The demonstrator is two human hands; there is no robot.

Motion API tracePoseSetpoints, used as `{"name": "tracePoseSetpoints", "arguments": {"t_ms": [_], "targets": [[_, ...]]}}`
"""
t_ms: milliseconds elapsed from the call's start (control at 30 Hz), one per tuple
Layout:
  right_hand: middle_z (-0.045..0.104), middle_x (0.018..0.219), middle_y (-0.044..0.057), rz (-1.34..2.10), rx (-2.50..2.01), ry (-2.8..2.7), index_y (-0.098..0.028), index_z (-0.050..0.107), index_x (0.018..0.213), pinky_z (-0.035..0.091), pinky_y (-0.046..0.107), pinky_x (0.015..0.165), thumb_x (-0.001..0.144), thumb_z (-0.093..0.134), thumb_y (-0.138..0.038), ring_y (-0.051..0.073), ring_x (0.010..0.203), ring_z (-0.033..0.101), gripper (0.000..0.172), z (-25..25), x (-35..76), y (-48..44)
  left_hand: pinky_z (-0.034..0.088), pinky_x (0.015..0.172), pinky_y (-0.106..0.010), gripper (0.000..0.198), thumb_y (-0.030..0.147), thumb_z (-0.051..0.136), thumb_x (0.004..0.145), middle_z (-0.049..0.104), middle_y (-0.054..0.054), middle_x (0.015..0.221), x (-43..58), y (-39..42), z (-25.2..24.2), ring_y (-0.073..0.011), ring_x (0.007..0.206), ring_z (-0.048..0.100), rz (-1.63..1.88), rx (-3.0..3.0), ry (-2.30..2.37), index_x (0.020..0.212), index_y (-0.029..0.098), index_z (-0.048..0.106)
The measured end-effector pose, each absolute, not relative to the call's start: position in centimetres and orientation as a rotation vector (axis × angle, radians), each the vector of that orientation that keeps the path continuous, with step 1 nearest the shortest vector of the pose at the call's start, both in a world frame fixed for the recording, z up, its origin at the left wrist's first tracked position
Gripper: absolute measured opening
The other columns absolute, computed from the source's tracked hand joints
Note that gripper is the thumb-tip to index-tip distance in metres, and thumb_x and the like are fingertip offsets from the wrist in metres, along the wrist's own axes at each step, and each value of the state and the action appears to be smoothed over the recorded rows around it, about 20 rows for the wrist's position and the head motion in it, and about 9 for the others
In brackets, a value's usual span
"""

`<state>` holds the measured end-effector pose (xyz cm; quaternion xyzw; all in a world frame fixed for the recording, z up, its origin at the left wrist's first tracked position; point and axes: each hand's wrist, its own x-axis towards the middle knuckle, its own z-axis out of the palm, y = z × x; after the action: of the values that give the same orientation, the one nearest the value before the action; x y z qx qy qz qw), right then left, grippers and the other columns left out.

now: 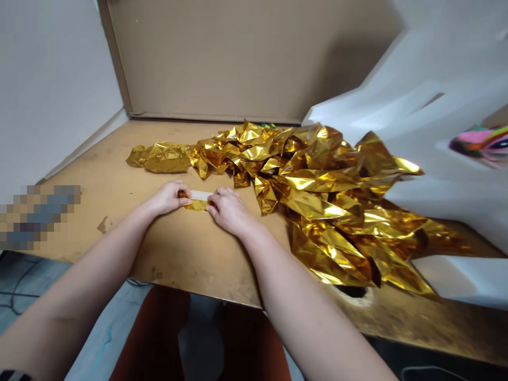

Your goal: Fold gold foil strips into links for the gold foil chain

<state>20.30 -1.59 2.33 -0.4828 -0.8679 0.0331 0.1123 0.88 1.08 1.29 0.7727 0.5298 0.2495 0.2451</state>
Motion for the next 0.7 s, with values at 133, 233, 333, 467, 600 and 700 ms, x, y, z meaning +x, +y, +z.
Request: {"name": "tracePoseSetpoints", "arguments": {"t_ms": [133,233,333,467,600,700], "targets": [[0.06,0.092,0.009,0.156,-1.461,-2.511,-0.016,0.069,0.104,0.04,0.032,0.084,0.087,0.053,-0.023,0.021,0.09,0.053,0.024,2.4,20.3,-1.5,0.043,0.067,-0.025,0.005,0.012,0.067,0.067,0.052,0.002,0.072,0.7,1.2,1.2,-0.0112,0.066,0.05,0.683,2.107,1.421,0.067,0.017,0.065],[0.062,0.091,0.008,0.189,-1.473,-2.456,-0.018,0.069,0.104,0.04,0.033,0.084,0.086,0.055,-0.024,0.021,0.091,0.054,0.024,2.2,20.4,-1.2,0.043,0.065,-0.025,0.005,0.012,0.066,0.067,0.053,0.002,0.071,0.6,1.6,0.9,-0.0112,0.065,0.051,0.708,2.11,1.4,0.067,0.017,0.065],[0.063,0.091,0.008,0.218,-1.501,-2.394,-0.02,0.07,0.101,0.041,0.033,0.084,0.086,0.054,-0.023,0.02,0.09,0.055,0.022,2.0,20.5,-0.8,0.043,0.064,-0.024,0.005,0.012,0.065,0.068,0.053,0.002,0.071,0.6,1.9,0.7,-0.0108,0.064,0.051,0.721,2.1,1.391,0.067,0.016,0.065],[0.064,0.091,0.008,0.236,-1.562,-2.334,-0.019,0.07,0.101,0.042,0.032,0.085,0.086,0.054,-0.021,0.02,0.09,0.057,0.023,1.8,20.5,-0.4,0.044,0.066,-0.025,0.006,0.01,0.065,0.067,0.053,0.002,0.073,0.7,2.1,0.6,-0.0105,0.064,0.051,0.752,2.076,1.417,0.069,0.016,0.064],[0.064,0.092,0.008,0.232,-1.567,-2.312,-0.018,0.069,0.103,0.042,0.031,0.085,0.086,0.052,-0.02,0.02,0.09,0.057,0.024,1.7,20.5,-0.3,0.045,0.069,-0.025,0.009,0.012,0.065,0.068,0.053,0.001,0.079,0.6,2.2,0.4,-0.0111,0.068,0.052,0.789,2.067,1.427,0.076,0.016,0.064],[0.063,0.09,0.008,0.238,-1.548,-2.31,-0.019,0.07,0.102,0.043,0.031,0.083,0.086,0.051,-0.018,0.02,0.088,0.056,0.025,1.5,20.6,-0.2,0.046,0.072,-0.027,0.014,0.012,0.066,0.068,0.053,0.001,0.081,0.5,2.4,0.2,-0.0121,0.071,0.052,0.784,2.087,1.438,0.081,0.017,0.065]]}}
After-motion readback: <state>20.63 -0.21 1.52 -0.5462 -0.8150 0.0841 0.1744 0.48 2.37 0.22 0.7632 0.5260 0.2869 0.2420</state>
